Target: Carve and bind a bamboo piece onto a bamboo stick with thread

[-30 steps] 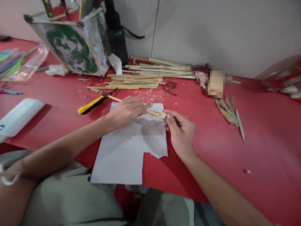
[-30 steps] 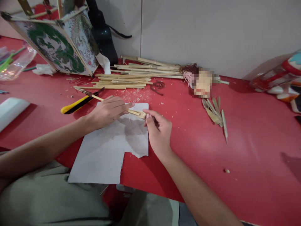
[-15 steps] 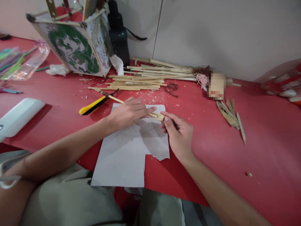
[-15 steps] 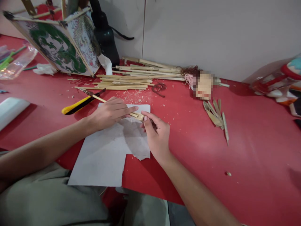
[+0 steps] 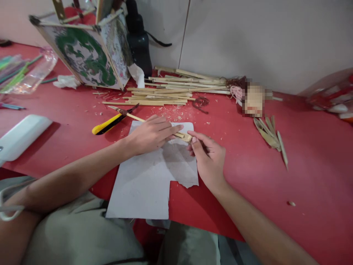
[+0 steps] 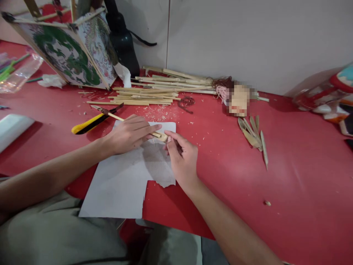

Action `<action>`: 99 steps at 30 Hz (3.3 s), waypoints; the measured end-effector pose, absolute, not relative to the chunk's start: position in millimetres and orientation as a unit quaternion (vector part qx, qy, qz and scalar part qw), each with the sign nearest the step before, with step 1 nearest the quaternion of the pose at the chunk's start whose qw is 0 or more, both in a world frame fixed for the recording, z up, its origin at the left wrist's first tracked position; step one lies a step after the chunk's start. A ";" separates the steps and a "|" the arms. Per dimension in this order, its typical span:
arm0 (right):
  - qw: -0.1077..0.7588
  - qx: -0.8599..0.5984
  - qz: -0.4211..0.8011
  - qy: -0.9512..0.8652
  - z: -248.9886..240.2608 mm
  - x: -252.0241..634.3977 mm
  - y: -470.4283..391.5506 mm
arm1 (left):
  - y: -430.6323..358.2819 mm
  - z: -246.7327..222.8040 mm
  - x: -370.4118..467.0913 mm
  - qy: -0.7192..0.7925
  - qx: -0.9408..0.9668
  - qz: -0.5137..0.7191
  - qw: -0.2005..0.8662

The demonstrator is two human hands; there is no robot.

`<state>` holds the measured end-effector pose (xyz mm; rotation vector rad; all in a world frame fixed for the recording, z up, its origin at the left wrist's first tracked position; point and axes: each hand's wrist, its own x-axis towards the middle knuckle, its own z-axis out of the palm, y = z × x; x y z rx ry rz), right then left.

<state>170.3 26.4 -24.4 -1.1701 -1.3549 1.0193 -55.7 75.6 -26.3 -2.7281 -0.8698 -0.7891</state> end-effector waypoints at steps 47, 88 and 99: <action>0.519 -0.381 0.295 -0.706 -25.1 193.5 41.7 | 70.4 -12.7 -58.9 -0.365 -0.870 -0.311 0.115; 0.471 -0.512 0.351 -0.627 45.8 274.9 94.9 | 58.1 16.3 -55.4 -0.461 -0.834 -0.285 0.104; 0.578 -0.426 0.506 -0.479 -5.3 242.3 82.6 | 8.2 128.2 -2.6 -0.493 -0.736 -0.432 -0.169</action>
